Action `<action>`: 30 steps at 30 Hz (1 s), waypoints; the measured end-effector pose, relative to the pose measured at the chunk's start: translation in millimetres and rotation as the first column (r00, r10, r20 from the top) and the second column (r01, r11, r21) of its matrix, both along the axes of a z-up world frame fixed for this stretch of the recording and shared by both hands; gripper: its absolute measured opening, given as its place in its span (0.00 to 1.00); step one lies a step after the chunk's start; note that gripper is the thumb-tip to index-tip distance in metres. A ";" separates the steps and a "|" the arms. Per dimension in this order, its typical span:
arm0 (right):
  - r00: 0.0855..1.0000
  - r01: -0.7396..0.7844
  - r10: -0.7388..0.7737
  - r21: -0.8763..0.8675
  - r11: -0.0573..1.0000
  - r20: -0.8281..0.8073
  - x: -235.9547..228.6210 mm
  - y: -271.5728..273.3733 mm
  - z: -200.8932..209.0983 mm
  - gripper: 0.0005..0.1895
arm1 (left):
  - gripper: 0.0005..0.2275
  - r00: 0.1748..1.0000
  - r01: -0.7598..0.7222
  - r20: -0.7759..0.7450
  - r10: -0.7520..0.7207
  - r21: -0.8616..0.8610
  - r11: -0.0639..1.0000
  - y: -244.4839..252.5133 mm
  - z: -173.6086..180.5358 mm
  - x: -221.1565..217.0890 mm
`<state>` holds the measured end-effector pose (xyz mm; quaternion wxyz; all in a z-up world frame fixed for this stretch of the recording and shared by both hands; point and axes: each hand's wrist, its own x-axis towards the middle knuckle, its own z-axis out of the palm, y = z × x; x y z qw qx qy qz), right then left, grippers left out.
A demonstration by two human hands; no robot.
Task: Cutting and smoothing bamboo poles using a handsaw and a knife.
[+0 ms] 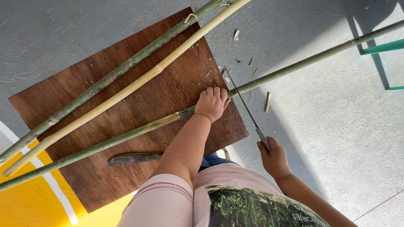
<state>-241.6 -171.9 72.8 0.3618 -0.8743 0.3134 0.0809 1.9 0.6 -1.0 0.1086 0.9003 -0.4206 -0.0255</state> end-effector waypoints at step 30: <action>1.000 -0.012 0.012 0.021 1.000 -0.021 86.4 5.9 -17.6 0.17 | 0.18 1.000 0.006 0.014 -0.007 0.010 1.000 0.0 3.4 -0.8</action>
